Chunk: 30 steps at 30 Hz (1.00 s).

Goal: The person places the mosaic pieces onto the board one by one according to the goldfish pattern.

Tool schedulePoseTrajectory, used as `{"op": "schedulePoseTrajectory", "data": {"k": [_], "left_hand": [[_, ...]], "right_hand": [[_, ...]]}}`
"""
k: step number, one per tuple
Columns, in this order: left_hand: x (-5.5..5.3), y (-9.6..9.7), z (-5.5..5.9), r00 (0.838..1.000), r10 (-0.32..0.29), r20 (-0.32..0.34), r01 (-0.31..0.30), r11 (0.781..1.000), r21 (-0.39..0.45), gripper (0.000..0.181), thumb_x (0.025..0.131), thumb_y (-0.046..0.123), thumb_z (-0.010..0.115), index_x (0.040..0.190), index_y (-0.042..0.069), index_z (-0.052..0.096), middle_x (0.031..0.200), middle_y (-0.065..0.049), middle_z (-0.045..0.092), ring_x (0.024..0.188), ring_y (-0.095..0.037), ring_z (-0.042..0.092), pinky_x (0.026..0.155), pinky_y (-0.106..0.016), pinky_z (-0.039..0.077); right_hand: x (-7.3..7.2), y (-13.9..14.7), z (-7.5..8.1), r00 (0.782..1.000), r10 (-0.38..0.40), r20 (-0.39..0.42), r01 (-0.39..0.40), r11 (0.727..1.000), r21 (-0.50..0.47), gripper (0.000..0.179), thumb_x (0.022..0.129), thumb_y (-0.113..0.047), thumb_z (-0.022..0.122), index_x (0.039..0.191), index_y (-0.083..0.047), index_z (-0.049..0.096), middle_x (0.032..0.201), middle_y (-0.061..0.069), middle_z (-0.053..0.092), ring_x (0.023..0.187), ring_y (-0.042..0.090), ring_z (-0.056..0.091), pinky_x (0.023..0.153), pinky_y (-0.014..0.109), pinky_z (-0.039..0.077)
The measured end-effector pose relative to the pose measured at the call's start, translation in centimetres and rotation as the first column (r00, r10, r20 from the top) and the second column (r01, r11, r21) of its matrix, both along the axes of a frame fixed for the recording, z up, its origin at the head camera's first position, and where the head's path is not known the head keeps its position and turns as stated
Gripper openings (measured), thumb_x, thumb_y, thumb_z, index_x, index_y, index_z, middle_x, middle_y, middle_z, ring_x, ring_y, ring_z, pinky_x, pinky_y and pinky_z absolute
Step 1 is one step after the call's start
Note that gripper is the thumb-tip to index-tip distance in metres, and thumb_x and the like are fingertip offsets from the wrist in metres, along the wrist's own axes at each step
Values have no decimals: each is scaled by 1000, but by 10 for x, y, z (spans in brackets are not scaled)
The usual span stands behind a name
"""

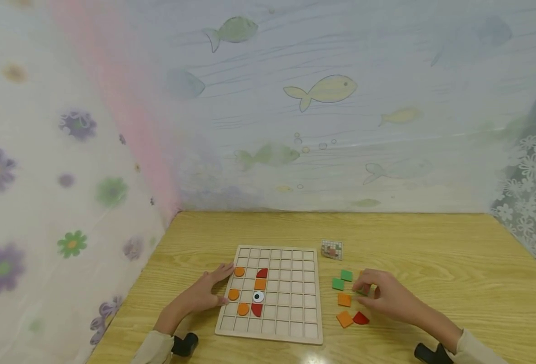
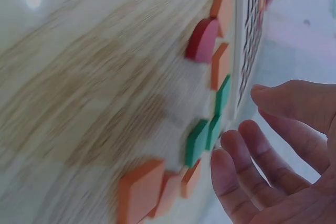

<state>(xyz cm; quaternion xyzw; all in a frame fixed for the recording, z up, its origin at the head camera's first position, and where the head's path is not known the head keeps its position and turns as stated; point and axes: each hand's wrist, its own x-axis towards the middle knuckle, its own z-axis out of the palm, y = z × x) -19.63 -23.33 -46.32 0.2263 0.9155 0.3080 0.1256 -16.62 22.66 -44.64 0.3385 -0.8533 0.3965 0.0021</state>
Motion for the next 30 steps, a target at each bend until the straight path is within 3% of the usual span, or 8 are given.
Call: {"op": "schedulePoseTrajectory", "data": {"k": [4,20,30], "left_hand": [[0,1,0,1000,0,1,0,1000,0,77,83,17,71,148,5,31,154,-13,23,141,-38,13,107,-66,3],[1,1,1,1000,3,4,-3,1000,3,78,82,15,72,148,5,31,154,-13,22,141,-37,13,107,-66,2],[2,1,3,1000,6,5,-6,1000,4,78,82,17,72,148,3,31,154,-14,23,141,-38,13,107,-66,2]], "right_hand": [[3,13,-3,999,-36,20,37,999,-11,14,81,-5,73,93,-11,69,84,-2,59,69,5,51,50,23,45],[10,51,-13,989,-142,-44,142,990,-4,18,79,-4,74,92,-14,68,86,-2,63,70,5,53,50,22,43],[15,76,-21,988,-140,-68,144,989,47,18,77,-5,76,91,-14,68,85,-5,60,68,6,47,51,24,41]]}}
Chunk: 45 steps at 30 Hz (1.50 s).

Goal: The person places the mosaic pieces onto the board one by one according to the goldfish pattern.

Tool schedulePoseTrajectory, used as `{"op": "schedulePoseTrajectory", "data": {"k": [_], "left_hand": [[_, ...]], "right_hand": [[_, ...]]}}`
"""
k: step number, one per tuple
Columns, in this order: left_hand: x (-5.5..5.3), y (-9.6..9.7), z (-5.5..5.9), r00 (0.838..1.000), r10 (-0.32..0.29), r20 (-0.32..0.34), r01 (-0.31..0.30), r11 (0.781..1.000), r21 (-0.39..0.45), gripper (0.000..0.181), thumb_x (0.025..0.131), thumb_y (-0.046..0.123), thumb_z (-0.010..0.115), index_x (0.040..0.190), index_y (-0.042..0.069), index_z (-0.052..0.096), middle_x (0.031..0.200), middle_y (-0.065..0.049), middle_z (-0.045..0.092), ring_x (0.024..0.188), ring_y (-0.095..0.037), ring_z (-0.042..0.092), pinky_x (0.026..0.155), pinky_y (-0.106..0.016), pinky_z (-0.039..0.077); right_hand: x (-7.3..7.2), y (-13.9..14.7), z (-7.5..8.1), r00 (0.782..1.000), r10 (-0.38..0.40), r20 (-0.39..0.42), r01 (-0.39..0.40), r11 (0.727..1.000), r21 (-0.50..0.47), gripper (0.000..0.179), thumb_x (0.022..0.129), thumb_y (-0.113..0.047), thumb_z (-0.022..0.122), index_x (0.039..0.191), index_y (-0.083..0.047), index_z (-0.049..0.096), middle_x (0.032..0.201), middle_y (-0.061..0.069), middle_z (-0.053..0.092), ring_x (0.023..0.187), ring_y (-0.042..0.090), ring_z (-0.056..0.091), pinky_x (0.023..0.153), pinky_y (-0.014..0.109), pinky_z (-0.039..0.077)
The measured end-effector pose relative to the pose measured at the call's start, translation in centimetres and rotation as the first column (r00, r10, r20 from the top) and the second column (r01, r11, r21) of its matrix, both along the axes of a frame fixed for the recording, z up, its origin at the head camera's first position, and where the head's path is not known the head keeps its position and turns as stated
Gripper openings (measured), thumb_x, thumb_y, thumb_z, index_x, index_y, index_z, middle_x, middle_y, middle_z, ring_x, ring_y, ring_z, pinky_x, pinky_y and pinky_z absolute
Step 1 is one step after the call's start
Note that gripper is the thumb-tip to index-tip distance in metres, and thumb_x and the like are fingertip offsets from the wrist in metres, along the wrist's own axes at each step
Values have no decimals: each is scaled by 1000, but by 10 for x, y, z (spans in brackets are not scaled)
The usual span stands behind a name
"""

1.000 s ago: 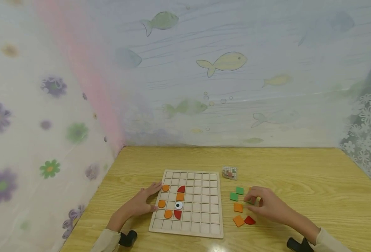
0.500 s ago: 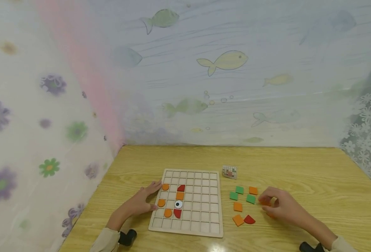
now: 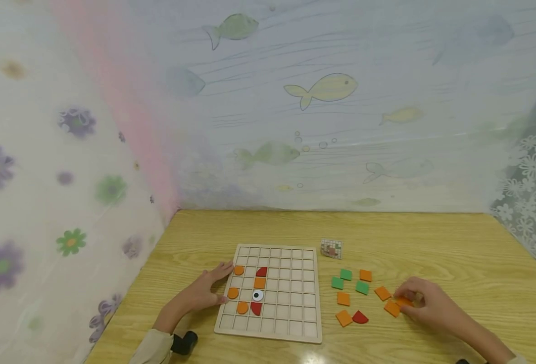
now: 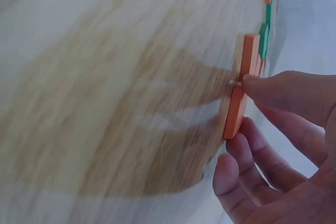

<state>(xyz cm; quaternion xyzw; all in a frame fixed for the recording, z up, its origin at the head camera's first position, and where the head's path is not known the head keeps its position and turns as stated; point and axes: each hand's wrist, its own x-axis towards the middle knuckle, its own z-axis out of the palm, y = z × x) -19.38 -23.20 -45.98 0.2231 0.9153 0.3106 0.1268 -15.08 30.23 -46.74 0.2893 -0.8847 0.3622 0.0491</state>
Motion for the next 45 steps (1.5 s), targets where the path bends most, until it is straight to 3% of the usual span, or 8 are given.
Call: {"op": "schedulePoseTrajectory", "data": {"k": [8,18,24,31,38,45], "left_hand": [[2,-1,-4,1000,-1,-2,1,1000,6,78,82,18,72,147,3,32,153,-15,24,141,-39,13,106,-66,3],[4,-1,-4,1000,-23,5,23,999,29,77,83,19,72,146,1,33,153,-18,24,140,-42,13,105,-67,1],[2,-2,-6,1000,-14,-11,14,1000,6,76,83,19,71,147,3,32,153,-15,24,140,-39,15,107,-65,3],[0,-3,-6,1000,-6,-13,6,1000,1,77,83,20,72,147,3,33,153,-14,24,141,-38,15,107,-66,3],[0,-2,-5,1000,-3,-12,3,1000,12,76,84,19,70,148,4,31,154,-14,23,141,-37,15,108,-64,2],[0,-1,-4,1000,-8,-19,8,1000,15,77,83,17,71,148,3,31,154,-14,23,141,-37,15,107,-65,2]], "right_hand": [[2,11,-1,995,85,43,-86,996,18,21,75,-3,77,92,-13,67,89,-4,56,67,5,46,50,23,40],[6,18,-11,971,227,74,-219,970,-103,30,73,16,66,93,-7,67,90,2,60,66,6,55,49,22,47],[6,15,-13,974,224,8,-221,967,-128,37,72,19,66,98,-8,67,91,2,62,65,8,54,48,22,46],[4,13,-13,968,250,8,-246,957,-154,39,72,21,64,97,-8,67,91,4,64,64,9,55,46,22,46],[5,12,-12,976,213,-33,-216,967,-136,39,71,22,63,92,-10,67,90,3,63,61,5,52,45,20,44],[7,11,-7,985,174,-6,-173,978,-113,35,70,21,65,90,-8,68,90,4,63,61,6,51,46,21,44]]}}
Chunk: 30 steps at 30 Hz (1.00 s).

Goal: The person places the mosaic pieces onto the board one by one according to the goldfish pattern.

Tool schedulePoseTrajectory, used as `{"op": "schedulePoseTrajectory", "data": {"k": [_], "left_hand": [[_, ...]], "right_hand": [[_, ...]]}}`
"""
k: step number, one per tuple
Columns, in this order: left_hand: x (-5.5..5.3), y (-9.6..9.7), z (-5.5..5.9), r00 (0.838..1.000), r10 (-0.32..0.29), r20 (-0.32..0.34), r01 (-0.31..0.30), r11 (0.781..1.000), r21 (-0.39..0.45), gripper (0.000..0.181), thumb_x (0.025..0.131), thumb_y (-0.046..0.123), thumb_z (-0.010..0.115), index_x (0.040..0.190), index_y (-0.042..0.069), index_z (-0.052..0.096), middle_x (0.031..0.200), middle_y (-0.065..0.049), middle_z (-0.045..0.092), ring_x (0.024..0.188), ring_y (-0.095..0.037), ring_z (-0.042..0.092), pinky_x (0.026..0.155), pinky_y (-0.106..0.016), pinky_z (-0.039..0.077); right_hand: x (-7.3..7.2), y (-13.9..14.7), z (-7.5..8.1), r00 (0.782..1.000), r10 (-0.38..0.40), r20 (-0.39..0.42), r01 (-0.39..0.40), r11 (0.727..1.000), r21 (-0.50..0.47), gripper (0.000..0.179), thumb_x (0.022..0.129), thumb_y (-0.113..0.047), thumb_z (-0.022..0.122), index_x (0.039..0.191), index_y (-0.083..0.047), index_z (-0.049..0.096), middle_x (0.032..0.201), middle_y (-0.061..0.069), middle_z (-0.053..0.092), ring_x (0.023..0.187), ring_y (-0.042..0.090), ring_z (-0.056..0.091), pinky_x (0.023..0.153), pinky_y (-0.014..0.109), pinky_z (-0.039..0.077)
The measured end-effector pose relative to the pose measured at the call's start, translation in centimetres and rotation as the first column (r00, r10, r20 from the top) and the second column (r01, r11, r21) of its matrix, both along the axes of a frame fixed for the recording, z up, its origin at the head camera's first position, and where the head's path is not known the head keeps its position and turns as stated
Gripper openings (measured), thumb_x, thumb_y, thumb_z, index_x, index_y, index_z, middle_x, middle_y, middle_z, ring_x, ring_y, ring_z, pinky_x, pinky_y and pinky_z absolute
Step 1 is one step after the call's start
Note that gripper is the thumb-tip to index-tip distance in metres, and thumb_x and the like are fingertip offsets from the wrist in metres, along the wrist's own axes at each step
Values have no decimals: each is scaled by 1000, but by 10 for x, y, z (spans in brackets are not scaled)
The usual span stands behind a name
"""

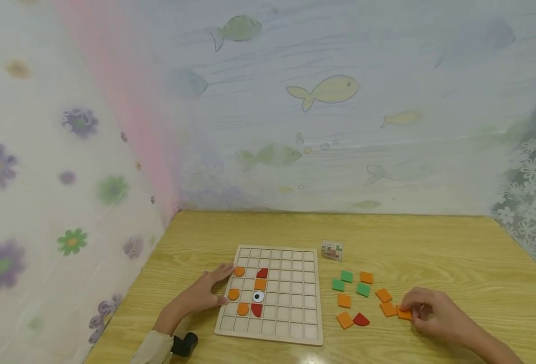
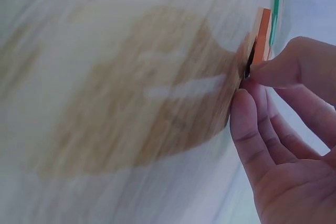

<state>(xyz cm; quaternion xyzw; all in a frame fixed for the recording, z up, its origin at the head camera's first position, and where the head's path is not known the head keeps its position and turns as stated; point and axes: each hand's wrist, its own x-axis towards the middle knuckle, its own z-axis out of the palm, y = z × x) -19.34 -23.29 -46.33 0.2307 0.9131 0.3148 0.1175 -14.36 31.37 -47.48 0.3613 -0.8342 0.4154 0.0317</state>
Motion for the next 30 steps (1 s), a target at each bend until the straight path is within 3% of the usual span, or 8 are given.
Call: {"op": "schedulePoseTrajectory", "data": {"k": [10,15,24,30], "left_hand": [[-1,1,1,1000,0,10,0,1000,-10,77,83,17,71,147,3,32,154,-14,23,141,-38,13,107,-66,2],[-1,1,2,1000,6,15,-6,1000,-15,77,83,16,71,148,4,31,154,-14,23,141,-38,13,107,-65,2],[-1,-1,3,1000,5,17,-5,1000,-7,77,83,17,71,148,4,32,154,-14,23,141,-38,12,107,-65,2],[-1,0,3,1000,5,15,-5,1000,-9,77,83,18,72,148,5,31,154,-13,23,141,-38,13,107,-65,2]], "right_hand": [[3,-7,6,1000,7,-9,-7,998,-56,37,71,21,63,94,-8,68,92,4,63,67,7,54,48,23,47],[2,-20,10,999,22,-42,-25,996,-82,40,71,22,62,95,-9,68,93,4,62,70,7,56,50,23,49],[0,-48,13,999,53,10,-51,991,-125,34,74,19,63,96,-5,68,97,9,61,70,11,58,52,25,52],[0,-67,16,997,74,-21,-76,988,-135,37,73,20,62,97,-7,68,93,7,62,67,11,55,51,24,50]]}}
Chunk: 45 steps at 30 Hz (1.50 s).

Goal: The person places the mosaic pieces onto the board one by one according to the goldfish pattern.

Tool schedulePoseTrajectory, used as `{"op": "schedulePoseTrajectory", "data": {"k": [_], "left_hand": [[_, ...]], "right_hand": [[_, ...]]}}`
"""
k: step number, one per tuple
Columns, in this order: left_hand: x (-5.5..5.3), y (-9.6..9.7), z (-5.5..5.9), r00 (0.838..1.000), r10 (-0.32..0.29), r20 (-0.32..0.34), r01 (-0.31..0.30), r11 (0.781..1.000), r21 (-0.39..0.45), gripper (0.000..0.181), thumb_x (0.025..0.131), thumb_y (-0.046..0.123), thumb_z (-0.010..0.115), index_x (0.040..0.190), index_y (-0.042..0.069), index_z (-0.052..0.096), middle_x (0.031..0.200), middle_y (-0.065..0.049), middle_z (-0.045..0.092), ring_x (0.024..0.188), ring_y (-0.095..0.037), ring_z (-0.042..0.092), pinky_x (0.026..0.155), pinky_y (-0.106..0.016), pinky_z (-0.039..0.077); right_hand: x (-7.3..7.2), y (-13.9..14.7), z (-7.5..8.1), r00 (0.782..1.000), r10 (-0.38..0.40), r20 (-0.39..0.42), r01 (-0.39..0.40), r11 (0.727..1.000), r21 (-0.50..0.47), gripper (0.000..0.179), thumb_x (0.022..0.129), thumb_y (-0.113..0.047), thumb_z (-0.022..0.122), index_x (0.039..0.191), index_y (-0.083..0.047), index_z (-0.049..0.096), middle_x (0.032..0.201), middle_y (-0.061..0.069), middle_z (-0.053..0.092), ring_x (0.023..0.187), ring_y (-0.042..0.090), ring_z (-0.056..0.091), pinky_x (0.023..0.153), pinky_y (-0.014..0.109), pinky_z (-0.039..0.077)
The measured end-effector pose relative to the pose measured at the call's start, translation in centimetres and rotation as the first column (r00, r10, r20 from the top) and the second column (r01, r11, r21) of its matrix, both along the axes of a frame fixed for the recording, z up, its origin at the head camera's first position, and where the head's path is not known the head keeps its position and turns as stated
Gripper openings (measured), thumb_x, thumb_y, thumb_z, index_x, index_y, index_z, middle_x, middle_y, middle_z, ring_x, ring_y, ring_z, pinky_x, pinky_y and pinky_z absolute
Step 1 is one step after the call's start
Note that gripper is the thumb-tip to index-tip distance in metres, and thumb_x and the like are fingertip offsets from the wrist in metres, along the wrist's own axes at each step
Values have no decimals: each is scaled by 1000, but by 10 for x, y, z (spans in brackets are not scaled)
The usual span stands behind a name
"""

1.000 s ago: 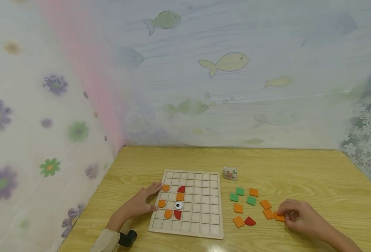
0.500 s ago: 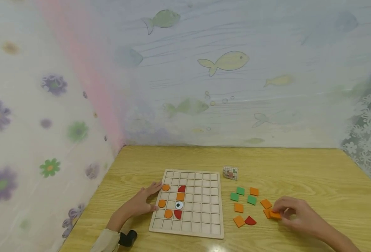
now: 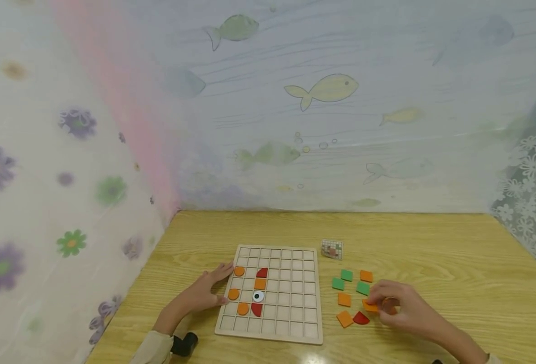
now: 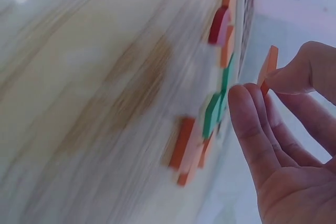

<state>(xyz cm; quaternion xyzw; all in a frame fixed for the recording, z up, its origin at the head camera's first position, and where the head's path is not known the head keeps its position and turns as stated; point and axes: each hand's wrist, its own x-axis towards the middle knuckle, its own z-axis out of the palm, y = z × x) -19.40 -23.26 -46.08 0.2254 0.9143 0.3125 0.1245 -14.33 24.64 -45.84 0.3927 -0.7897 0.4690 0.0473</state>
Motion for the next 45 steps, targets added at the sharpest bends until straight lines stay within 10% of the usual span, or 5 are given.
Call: {"op": "schedulePoseTrajectory", "data": {"k": [33,45], "left_hand": [[2,0,2,1000,-6,-9,6,1000,15,76,83,14,71,147,1,32,153,-15,24,141,-39,14,107,-66,2],[2,0,2,1000,-6,-12,6,1000,14,77,82,15,71,147,2,32,154,-15,23,141,-39,14,107,-66,3]], "right_hand": [[-23,-114,-2,987,88,131,-82,995,-52,27,74,14,62,91,-6,70,90,9,63,71,19,59,57,26,55],[-27,-151,-2,985,70,160,-85,993,88,21,71,5,65,88,-6,71,87,0,62,71,4,55,60,20,53]]}}
